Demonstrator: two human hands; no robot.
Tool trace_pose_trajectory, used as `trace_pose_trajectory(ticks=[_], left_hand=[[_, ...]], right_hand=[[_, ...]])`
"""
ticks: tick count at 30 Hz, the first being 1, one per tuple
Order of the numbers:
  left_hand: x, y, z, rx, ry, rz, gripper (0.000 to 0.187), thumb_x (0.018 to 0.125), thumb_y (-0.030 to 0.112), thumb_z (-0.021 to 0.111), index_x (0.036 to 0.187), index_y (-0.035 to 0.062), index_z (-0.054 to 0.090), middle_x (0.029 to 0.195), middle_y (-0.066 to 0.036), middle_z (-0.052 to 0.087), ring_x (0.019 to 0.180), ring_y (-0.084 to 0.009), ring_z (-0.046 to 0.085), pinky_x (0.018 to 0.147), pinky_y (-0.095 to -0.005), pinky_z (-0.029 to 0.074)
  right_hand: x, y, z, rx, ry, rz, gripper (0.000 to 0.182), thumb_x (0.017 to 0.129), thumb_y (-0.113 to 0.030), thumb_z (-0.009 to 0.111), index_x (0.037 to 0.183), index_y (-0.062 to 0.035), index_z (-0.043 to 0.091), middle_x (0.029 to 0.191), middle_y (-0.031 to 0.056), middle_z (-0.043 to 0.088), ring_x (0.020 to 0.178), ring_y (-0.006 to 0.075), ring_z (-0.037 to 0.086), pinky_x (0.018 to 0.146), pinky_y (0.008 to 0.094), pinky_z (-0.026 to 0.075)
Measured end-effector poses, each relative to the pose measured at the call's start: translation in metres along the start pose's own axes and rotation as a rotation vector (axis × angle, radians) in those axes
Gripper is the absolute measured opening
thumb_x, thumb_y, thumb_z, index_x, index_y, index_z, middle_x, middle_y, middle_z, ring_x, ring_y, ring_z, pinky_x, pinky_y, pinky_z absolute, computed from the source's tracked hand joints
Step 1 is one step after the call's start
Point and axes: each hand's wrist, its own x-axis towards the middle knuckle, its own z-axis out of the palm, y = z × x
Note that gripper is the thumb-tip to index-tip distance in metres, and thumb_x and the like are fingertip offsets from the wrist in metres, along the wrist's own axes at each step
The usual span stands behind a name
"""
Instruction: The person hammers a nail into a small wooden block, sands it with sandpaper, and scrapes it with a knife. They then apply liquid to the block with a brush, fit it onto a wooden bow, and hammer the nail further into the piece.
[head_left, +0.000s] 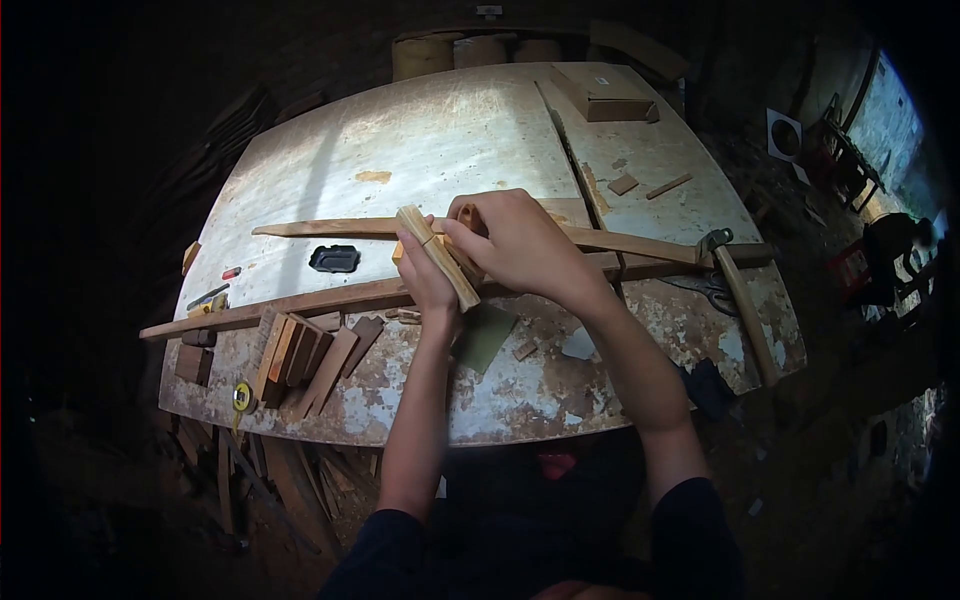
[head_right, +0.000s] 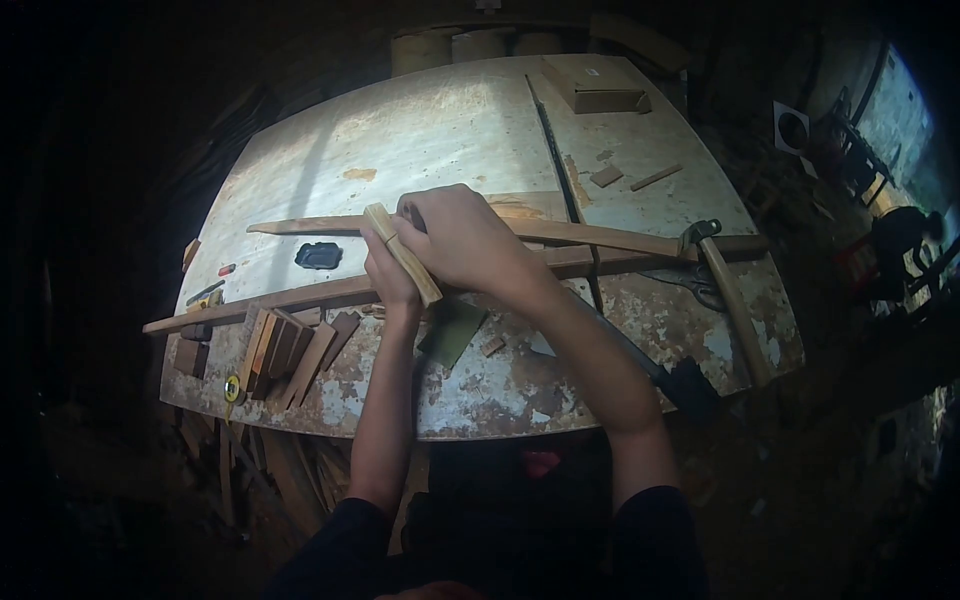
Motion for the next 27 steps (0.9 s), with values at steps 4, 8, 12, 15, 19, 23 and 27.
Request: trace_pose_trajectory(ticks=[4,8,12,15,19,23,27], left_hand=[[0.001,0.011,-0.006,0.0,-0.02,-0.05,0.081,0.119,0.061,0.025,0.135,-0.0061,0.068,0.113,-0.016,0.074,0.1,-0.0222,0.072,0.089,-0.0351,0.057],[-0.016,0.003,0.018,0.056,-0.019,0.035,0.079,0.119,0.06,0.023,0.13,-0.0037,0.069,0.106,-0.012,0.074,0.096,-0.0185,0.071,0.083,-0.0346,0.057],[-0.008,0.007,0.006,-0.2,-0.096,-0.129,0.08,0.119,0.063,0.023,0.13,-0.0023,0.067,0.105,-0.008,0.072,0.091,-0.017,0.069,0.079,-0.0334,0.056],[-0.019,0.014,0.02,-0.286,-0.129,-0.114,0.079,0.118,0.064,0.026,0.13,-0.0025,0.067,0.109,-0.009,0.071,0.097,-0.016,0.068,0.085,-0.0317,0.055],[-0.024,0.005,0.015,-0.201,-0.181,-0.121,0.08,0.119,0.063,0.024,0.136,-0.0038,0.066,0.121,-0.012,0.071,0.106,-0.0174,0.068,0.095,-0.0313,0.054],[-0.025,0.008,0.013,-0.236,-0.2,-0.177,0.079,0.119,0.063,0.023,0.135,-0.0024,0.065,0.12,-0.012,0.07,0.11,-0.0197,0.069,0.097,-0.0339,0.055],[-0.022,0.007,0.015,-0.171,-0.238,-0.15,0.079,0.119,0.063,0.022,0.134,-0.0016,0.064,0.122,-0.012,0.07,0.111,-0.0169,0.068,0.095,-0.0323,0.055]], right_hand=[[-0.002,-0.007,0.004,0.05,0.08,-0.056,0.03,0.104,-0.025,0.067,0.105,0.0032,0.079,0.083,0.0231,0.076,0.077,0.0344,0.076,0.077,0.0439,0.058],[0.0,-0.015,-0.002,0.102,0.146,-0.062,0.035,0.101,-0.028,0.065,0.102,0.0053,0.077,0.087,0.0258,0.076,0.079,0.0388,0.075,0.079,0.0458,0.059],[-0.001,-0.012,-0.016,0.154,-0.018,0.058,0.033,0.101,-0.028,0.068,0.107,0.0038,0.078,0.087,0.0202,0.076,0.078,0.0279,0.075,0.075,0.0394,0.059],[-0.003,-0.001,-0.011,0.173,-0.118,0.056,0.035,0.098,-0.03,0.07,0.112,0.0011,0.078,0.086,0.0162,0.077,0.079,0.023,0.075,0.076,0.0368,0.059],[-0.004,0.026,0.005,0.197,-0.341,0.032,0.04,0.096,-0.032,0.071,0.121,-0.0009,0.077,0.091,0.0157,0.079,0.084,0.0219,0.077,0.078,0.0377,0.06],[0.001,0.028,0.01,0.256,-0.143,-0.07,0.036,0.101,-0.028,0.07,0.124,-0.0009,0.076,0.091,0.0177,0.079,0.083,0.0227,0.077,0.075,0.0373,0.06],[0.01,0.029,0.01,-0.017,-0.031,0.026,0.034,0.102,-0.025,0.073,0.125,-0.0004,0.075,0.099,0.021,0.079,0.088,0.0264,0.079,0.076,0.0382,0.06]])
